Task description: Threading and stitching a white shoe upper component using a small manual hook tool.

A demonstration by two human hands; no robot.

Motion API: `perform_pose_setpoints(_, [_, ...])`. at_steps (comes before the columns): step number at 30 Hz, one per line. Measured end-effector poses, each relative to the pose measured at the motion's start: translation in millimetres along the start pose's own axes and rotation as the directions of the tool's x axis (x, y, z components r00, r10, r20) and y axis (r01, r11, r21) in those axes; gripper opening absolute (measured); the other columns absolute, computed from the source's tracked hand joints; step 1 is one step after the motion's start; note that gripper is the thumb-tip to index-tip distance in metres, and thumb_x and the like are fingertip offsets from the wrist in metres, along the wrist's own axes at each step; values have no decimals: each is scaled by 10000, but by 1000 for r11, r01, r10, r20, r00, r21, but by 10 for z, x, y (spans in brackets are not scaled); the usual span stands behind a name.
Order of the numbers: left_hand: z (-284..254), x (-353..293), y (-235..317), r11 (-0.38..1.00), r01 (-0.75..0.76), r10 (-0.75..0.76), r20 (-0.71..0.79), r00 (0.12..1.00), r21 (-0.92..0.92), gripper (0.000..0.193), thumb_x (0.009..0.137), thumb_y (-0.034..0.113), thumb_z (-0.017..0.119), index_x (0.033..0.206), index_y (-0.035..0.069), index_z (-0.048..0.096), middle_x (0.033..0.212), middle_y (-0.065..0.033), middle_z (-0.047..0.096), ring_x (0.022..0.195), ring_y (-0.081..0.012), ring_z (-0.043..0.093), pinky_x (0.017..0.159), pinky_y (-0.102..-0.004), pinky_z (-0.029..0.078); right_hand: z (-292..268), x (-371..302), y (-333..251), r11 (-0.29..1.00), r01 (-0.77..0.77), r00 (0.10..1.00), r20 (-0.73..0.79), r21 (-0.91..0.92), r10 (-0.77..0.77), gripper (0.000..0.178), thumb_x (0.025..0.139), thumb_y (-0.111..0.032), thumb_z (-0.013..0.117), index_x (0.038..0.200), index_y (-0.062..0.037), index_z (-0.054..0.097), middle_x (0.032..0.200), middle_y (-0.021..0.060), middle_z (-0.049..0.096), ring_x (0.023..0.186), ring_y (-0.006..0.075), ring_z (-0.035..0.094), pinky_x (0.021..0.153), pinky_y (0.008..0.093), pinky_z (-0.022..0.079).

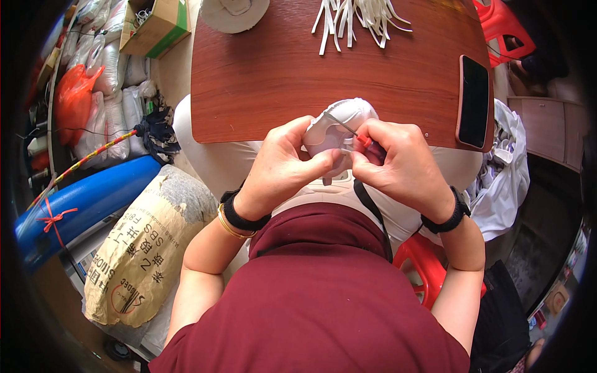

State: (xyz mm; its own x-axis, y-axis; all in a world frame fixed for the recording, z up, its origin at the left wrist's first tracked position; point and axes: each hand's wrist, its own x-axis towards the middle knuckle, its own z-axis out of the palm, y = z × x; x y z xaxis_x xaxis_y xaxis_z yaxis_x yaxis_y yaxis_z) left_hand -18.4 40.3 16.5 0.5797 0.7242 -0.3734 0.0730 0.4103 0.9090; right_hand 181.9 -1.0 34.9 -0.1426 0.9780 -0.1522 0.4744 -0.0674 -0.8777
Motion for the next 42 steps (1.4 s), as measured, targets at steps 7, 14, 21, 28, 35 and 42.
perform_pose_setpoints(7, [33, -15, 37, 998, 41, -45, -71, 996, -56, 237, 852, 79, 686, 1056, -23, 621, 874, -20, 654, 770, -54, 595, 667, -230, 506, -55, -89, 20, 993, 111, 993, -48, 29, -109, 123, 858, -86, 644, 926, 14, 630, 796, 166, 649, 701, 273, 655, 632, 338, 502])
perform_pose_setpoints(14, [41, -2, -51, 989, -128, 137, -132, 982, 70, 273, 885, 40, 658, 1144, -26, 602, 946, -37, 663, 797, -54, 608, 669, -195, 504, -115, -394, 19, 942, 236, 969, -14, -240, -246, 228, 900, -99, 621, 1123, -71, 664, 821, 124, 660, 699, 285, 649, 607, 373, 509])
perform_pose_setpoints(21, [89, -34, 28, 977, -113, 144, -168, 975, 183, 229, 852, 20, 635, 1076, -21, 614, 896, -30, 663, 777, -65, 610, 689, -232, 518, -23, -375, 74, 939, 206, 971, -59, -275, -231, 219, 897, -115, 616, 1110, -91, 667, 767, 106, 653, 652, 279, 639, 565, 383, 493])
perform_pose_setpoints(28, [99, -66, 50, 969, -78, 118, -160, 980, 235, 214, 875, -21, 599, 1087, -46, 602, 943, -61, 676, 852, -101, 649, 762, -261, 547, 12, -369, 87, 919, 211, 970, -47, -333, -239, 209, 896, -132, 619, 1095, -91, 666, 766, 104, 659, 649, 279, 643, 562, 382, 500])
perform_pose_setpoints(35, [107, -42, -43, 965, -155, 198, -205, 958, 210, 259, 817, 62, 668, 1067, 1, 640, 802, 4, 653, 681, -18, 567, 609, -202, 477, 61, -370, 104, 904, 216, 965, -60, -368, -255, 216, 895, -127, 620, 1100, -73, 662, 796, 106, 674, 667, 269, 656, 561, 372, 512])
perform_pose_setpoints(42, [99, -24, -62, 967, -144, 189, -210, 959, 210, 277, 818, 73, 676, 1081, -3, 640, 824, 2, 656, 682, -24, 564, 608, -204, 473, 79, -371, 125, 915, 224, 961, -79, -336, -264, 233, 890, -107, 618, 1116, -60, 653, 781, 112, 665, 658, 270, 653, 564, 375, 518])
